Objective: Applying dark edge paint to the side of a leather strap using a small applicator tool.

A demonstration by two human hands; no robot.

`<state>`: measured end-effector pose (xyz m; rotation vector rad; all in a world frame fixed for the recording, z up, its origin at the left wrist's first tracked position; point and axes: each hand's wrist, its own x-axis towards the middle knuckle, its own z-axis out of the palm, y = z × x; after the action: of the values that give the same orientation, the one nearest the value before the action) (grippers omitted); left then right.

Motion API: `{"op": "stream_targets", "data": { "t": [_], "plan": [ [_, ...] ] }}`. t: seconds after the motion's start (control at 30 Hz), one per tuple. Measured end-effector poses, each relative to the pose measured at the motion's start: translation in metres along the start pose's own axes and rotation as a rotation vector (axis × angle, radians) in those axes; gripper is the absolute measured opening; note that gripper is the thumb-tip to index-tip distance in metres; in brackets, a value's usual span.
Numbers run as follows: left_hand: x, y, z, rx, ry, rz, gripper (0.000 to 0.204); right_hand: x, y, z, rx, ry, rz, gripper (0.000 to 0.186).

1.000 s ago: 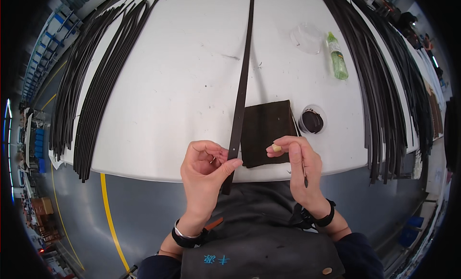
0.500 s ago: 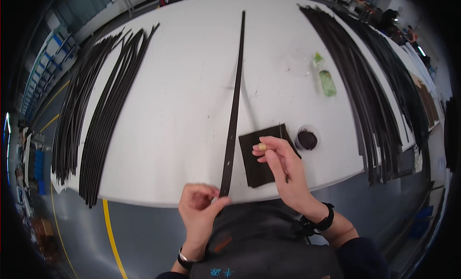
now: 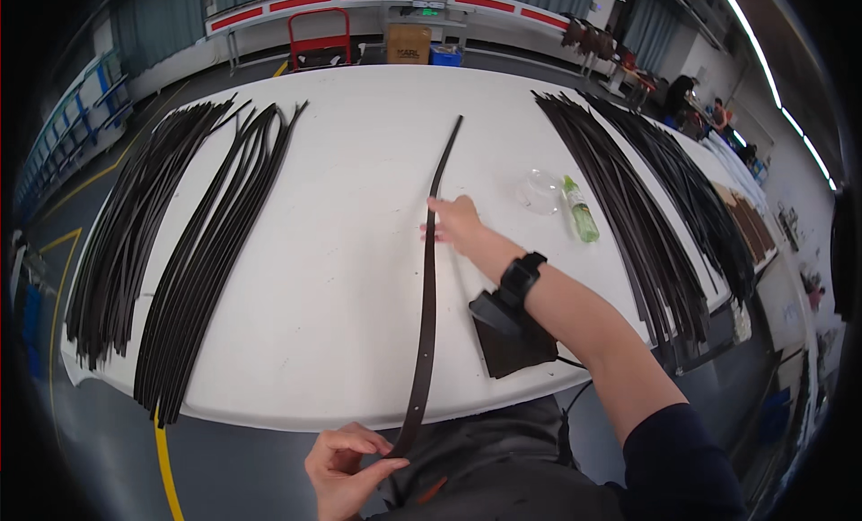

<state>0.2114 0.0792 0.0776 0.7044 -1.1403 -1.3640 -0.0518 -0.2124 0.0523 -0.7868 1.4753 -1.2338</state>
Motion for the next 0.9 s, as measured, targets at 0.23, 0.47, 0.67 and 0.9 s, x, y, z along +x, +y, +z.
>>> {"op": "stream_targets", "data": {
  "t": [0.23, 0.47, 0.67, 0.9],
  "plan": [
    [0.005, 0.003, -0.066, 0.389, 0.256, -0.129, 0.031, 0.084, -0.069, 0.058, -0.189, 0.11, -0.16, 0.025],
    [0.007, 0.027, -0.103, 0.851, 0.398, -0.04, 0.016, 0.161, -0.049, 0.168, -0.859, 0.059, -0.428, 0.021],
    [0.031, 0.02, -0.141, 1.132, 0.52, 0.041, 0.015, 0.183, -0.01, 0.227, -0.921, 0.044, -0.424, 0.016],
    [0.059, 0.015, -0.175, 1.306, 0.716, 0.056, 0.021, 0.192, -0.004, 0.261, -1.238, 0.042, -0.781, 0.029]
  ]
}}
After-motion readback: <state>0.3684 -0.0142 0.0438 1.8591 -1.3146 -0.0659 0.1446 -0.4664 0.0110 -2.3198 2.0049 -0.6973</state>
